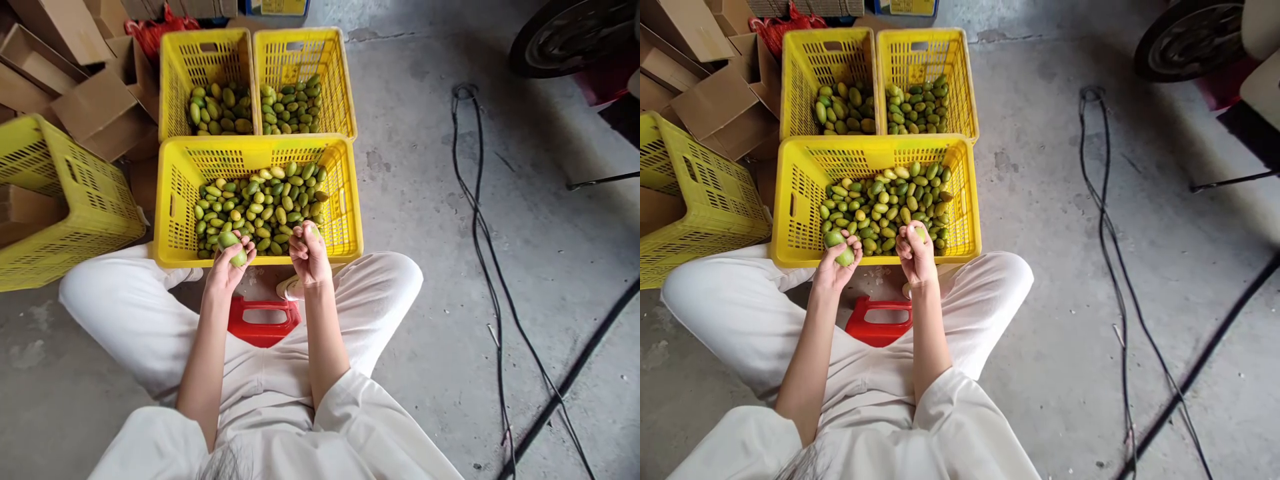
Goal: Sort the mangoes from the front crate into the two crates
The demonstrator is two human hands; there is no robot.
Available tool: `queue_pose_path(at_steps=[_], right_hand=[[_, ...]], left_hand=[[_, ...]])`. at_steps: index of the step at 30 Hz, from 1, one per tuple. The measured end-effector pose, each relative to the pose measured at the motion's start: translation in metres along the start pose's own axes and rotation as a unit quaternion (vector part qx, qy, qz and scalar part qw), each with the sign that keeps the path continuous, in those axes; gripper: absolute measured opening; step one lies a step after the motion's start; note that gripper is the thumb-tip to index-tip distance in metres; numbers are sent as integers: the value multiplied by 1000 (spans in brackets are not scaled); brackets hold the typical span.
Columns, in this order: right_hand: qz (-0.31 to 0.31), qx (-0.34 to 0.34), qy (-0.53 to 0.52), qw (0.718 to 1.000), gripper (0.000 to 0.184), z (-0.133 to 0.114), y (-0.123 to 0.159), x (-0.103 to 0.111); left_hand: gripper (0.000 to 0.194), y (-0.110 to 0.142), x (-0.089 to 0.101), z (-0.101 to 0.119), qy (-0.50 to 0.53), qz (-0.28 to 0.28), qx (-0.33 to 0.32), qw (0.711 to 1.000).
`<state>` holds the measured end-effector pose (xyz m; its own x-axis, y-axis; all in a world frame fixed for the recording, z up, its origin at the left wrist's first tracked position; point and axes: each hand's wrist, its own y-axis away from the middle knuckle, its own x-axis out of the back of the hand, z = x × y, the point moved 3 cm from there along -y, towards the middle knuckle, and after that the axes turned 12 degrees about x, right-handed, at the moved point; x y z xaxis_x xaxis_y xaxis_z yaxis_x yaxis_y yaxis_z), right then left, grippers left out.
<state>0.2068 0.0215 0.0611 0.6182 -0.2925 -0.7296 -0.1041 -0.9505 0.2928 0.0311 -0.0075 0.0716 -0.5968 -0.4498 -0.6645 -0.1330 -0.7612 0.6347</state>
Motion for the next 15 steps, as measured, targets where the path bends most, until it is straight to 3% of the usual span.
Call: queue_pose_path(at_steps=[6,10,15], right_hand=[[8,-4,-50,999,30,-9,1,-4],[9,12,-10,1000,32,-9,2,-7],[16,21,-60,998,38,-5,4,-11]], left_hand=[[17,3,-7,6,-8,8,23,1000],[22,4,-10,6,-10,23,56,998],[23,3,-9,1,-16,22,-3,1000]])
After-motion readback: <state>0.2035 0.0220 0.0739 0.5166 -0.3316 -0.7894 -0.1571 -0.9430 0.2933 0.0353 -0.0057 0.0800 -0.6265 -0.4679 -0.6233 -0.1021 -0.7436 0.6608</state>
